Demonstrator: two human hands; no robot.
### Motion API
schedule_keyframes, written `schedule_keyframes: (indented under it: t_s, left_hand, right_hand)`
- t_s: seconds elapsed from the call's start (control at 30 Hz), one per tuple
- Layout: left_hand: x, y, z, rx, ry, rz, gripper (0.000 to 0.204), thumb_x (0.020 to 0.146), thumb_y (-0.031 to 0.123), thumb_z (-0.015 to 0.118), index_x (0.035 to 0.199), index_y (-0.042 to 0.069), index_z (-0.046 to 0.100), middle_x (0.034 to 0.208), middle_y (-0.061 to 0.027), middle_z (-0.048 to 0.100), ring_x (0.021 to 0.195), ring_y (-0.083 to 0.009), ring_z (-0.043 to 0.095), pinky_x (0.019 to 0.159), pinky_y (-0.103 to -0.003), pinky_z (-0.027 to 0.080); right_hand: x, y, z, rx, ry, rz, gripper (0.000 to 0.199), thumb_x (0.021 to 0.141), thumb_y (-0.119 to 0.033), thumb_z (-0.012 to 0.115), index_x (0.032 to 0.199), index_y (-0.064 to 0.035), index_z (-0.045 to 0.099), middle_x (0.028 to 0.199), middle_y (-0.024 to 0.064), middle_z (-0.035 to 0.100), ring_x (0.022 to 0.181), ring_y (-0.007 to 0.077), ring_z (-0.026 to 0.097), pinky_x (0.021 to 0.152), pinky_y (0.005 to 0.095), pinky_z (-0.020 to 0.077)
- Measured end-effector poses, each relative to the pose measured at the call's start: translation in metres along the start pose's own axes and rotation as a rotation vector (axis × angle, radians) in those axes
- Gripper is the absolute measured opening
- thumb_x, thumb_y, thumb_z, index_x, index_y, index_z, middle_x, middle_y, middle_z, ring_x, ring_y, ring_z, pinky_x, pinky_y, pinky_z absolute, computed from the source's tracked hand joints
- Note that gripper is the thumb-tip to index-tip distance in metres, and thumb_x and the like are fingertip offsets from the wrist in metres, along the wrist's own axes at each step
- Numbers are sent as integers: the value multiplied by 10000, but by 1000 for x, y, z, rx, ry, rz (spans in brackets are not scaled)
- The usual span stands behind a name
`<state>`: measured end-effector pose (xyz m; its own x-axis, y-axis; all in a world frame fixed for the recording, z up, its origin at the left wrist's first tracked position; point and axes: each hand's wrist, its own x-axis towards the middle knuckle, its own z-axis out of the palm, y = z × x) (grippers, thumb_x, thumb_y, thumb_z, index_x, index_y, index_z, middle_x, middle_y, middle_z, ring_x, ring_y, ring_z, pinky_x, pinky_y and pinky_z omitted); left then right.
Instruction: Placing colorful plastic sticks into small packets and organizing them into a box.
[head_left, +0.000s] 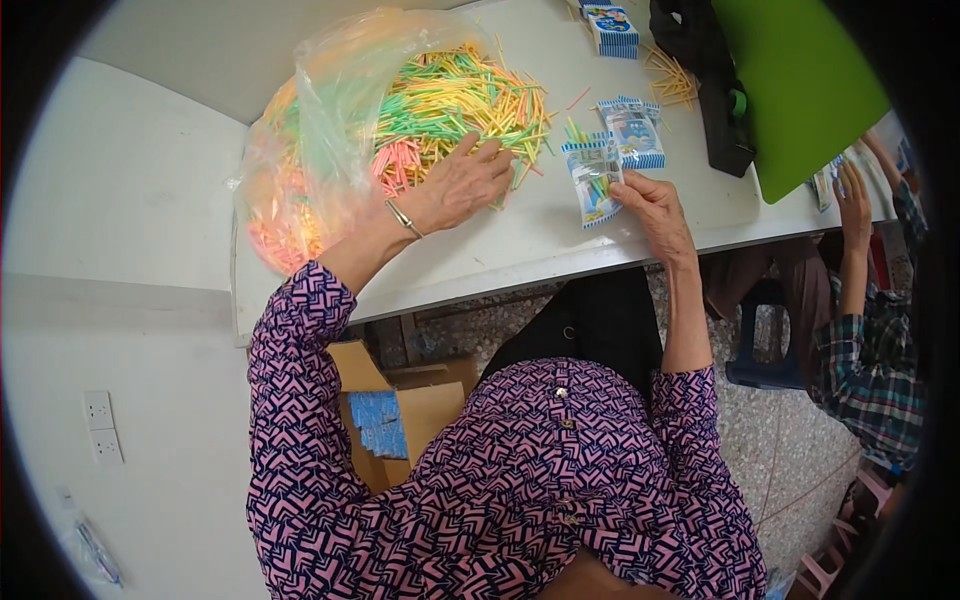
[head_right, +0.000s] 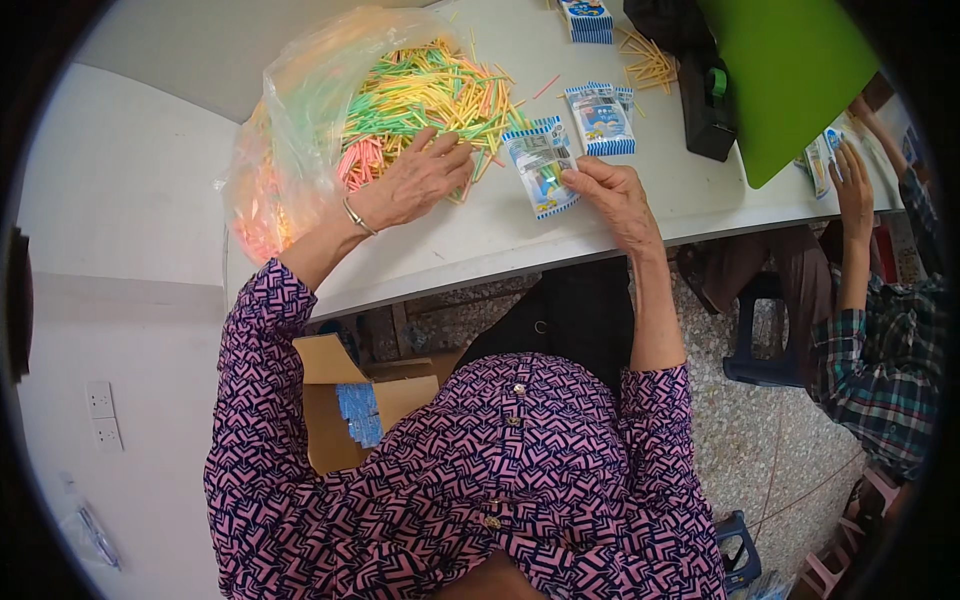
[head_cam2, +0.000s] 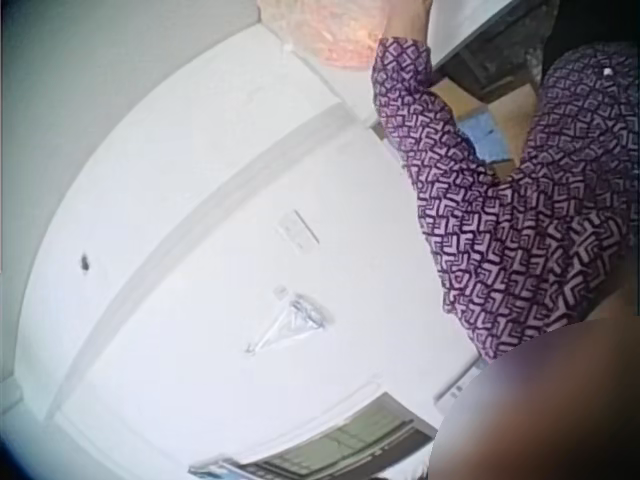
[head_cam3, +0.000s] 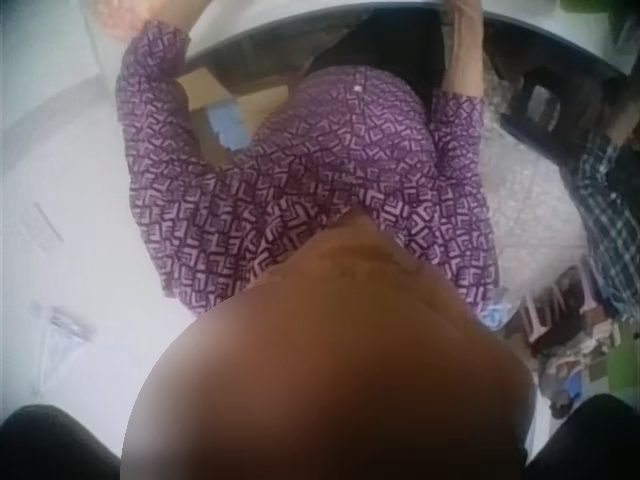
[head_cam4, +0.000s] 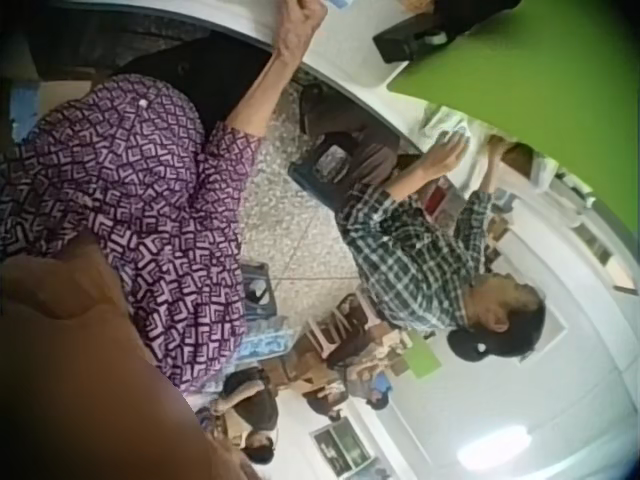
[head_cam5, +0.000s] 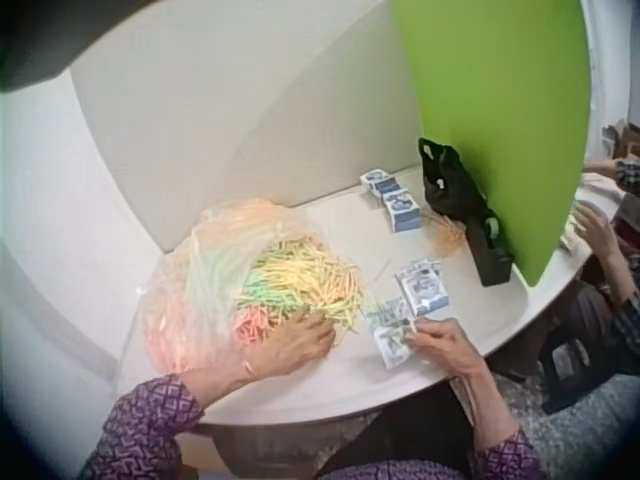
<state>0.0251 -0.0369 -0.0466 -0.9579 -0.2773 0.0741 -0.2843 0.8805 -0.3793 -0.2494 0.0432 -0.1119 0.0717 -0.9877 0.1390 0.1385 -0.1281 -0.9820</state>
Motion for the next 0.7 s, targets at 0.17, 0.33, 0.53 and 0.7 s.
schedule_keyframes:
  t_s: [0.17, 0.33, 0.53, 0.7]
  left_hand:
    - [16, -9, 5, 83, -79, 108, 83, 698, 87, 569, 778, 66, 581, 841, -50, 544, 867, -197, 498, 824, -321, 384]
    - [20, -14, 33, -44, 99, -20, 108, 705, 97, 574, 809, 67, 573, 777, -39, 541, 827, -196, 505, 788, -318, 387]
    - [30, -18, 14, -670, 235, -578, 110, 864, 172, 540, 889, 65, 544, 868, -61, 628, 907, -164, 532, 811, -316, 385]
    - [44, -18, -29, -1476, 453, -736, 229, 958, 284, 479, 897, 68, 521, 986, -70, 666, 1019, -122, 523, 889, -310, 378]
  right_hand:
    - [-1, 0, 2, 29, 6, 21, 181, 851, -137, 648, 773, 25, 630, 709, -75, 470, 683, 22, 384, 626, 189, 311]
    - [-4, 0, 7, 31, 25, 33, 204, 856, -137, 640, 730, 18, 595, 691, -78, 439, 670, 23, 366, 611, 195, 301]
    - [-2, -4, 11, -87, -8, 8, 265, 862, -147, 628, 677, 6, 517, 666, -67, 376, 651, 35, 334, 589, 212, 277]
    - [-1, -9, 18, -130, -16, -25, 280, 862, -139, 624, 674, 9, 480, 672, -59, 364, 649, 40, 328, 590, 211, 274]
